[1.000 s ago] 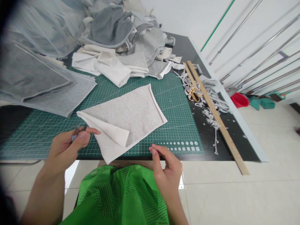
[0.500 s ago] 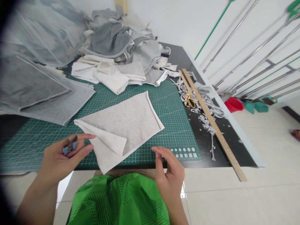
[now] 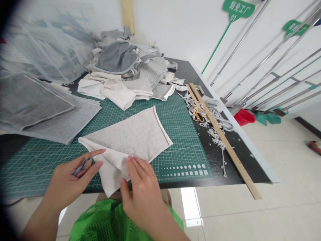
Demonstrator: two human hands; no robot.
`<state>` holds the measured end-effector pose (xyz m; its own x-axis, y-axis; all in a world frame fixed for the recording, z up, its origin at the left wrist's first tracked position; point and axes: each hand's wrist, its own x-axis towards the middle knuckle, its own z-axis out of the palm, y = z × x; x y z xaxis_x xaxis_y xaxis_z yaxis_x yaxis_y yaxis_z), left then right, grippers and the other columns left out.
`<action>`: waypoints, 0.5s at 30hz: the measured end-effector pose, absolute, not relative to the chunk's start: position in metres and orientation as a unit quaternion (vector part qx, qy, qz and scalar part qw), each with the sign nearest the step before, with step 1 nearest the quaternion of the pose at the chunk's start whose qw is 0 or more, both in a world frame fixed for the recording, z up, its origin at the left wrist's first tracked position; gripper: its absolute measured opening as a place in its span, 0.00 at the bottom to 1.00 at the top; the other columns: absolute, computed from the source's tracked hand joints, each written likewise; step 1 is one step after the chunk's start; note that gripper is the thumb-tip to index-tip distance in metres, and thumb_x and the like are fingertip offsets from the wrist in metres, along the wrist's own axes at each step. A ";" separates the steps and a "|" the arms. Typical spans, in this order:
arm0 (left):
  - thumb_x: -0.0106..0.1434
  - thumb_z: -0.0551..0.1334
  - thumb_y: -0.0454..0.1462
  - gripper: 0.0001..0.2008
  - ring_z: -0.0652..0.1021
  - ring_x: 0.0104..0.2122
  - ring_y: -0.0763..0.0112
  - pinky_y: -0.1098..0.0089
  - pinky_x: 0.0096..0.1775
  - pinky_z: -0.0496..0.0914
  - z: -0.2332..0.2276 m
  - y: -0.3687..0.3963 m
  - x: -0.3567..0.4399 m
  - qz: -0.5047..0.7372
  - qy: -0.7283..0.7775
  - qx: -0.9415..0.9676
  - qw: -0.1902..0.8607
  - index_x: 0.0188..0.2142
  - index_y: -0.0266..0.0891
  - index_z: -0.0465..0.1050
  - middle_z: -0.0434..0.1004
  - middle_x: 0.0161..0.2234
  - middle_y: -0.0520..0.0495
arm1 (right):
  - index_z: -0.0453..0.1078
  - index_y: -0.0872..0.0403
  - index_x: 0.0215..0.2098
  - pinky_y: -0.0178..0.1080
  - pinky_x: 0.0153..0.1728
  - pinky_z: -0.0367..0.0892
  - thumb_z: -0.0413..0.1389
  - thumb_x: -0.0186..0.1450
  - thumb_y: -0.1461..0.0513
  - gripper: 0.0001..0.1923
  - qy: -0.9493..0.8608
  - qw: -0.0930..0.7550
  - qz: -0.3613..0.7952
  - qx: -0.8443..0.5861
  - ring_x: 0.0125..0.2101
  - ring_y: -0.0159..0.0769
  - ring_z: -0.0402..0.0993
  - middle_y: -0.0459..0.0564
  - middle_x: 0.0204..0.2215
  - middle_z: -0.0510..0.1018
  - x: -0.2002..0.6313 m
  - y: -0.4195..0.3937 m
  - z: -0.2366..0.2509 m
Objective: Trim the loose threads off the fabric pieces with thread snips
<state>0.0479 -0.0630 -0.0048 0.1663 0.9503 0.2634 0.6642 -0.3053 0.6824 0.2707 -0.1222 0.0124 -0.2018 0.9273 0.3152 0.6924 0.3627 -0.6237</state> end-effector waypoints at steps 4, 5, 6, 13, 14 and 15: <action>0.67 0.61 0.47 0.17 0.71 0.19 0.83 0.81 0.26 0.67 -0.009 -0.062 0.044 0.345 0.550 0.734 0.200 0.53 0.45 0.77 0.74 0.23 0.60 | 0.58 0.60 0.69 0.51 0.66 0.65 0.54 0.71 0.63 0.29 -0.741 0.315 0.244 -0.540 0.67 0.45 0.62 0.58 0.67 0.66 0.250 -0.125 0.017; 0.67 0.61 0.47 0.17 0.74 0.20 0.82 0.81 0.27 0.69 -0.010 -0.061 0.043 0.344 0.547 0.737 0.197 0.52 0.46 0.77 0.79 0.28 0.58 | 0.58 0.59 0.69 0.49 0.66 0.65 0.54 0.71 0.63 0.29 -0.732 0.324 0.261 -0.539 0.67 0.43 0.62 0.57 0.67 0.66 0.247 -0.125 0.018; 0.67 0.62 0.47 0.17 0.77 0.22 0.81 0.81 0.28 0.70 -0.010 -0.059 0.041 0.341 0.541 0.745 0.192 0.52 0.46 0.77 0.83 0.32 0.57 | 0.60 0.58 0.68 0.47 0.66 0.65 0.54 0.70 0.63 0.28 -0.723 0.340 0.273 -0.535 0.66 0.42 0.64 0.56 0.66 0.67 0.244 -0.125 0.018; 0.67 0.62 0.48 0.18 0.80 0.22 0.78 0.80 0.26 0.71 -0.011 -0.053 0.041 0.312 0.520 0.784 0.134 0.54 0.48 0.76 0.84 0.30 0.58 | 0.72 0.51 0.58 0.34 0.59 0.70 0.55 0.69 0.66 0.20 -0.689 0.438 0.305 -0.490 0.54 0.33 0.77 0.49 0.53 0.81 0.242 -0.123 0.016; 0.67 0.62 0.48 0.19 0.78 0.20 0.77 0.79 0.26 0.71 -0.012 -0.054 0.043 0.309 0.519 0.788 0.119 0.55 0.47 0.75 0.82 0.27 0.58 | 0.72 0.51 0.58 0.33 0.59 0.70 0.55 0.68 0.67 0.20 -0.690 0.438 0.307 -0.487 0.54 0.33 0.77 0.49 0.53 0.81 0.243 -0.122 0.017; 0.67 0.62 0.48 0.20 0.77 0.18 0.76 0.77 0.25 0.70 -0.013 -0.055 0.045 0.306 0.518 0.792 0.101 0.55 0.47 0.75 0.82 0.25 0.58 | 0.73 0.51 0.58 0.33 0.59 0.70 0.54 0.68 0.67 0.21 -0.694 0.433 0.313 -0.483 0.54 0.33 0.77 0.49 0.54 0.80 0.244 -0.122 0.018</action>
<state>0.0452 -0.0549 -0.0132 0.2765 0.8824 0.3807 0.7581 -0.4437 0.4780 0.2443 -0.1224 0.0178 -0.1591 0.9409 0.2989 0.4000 0.3382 -0.8518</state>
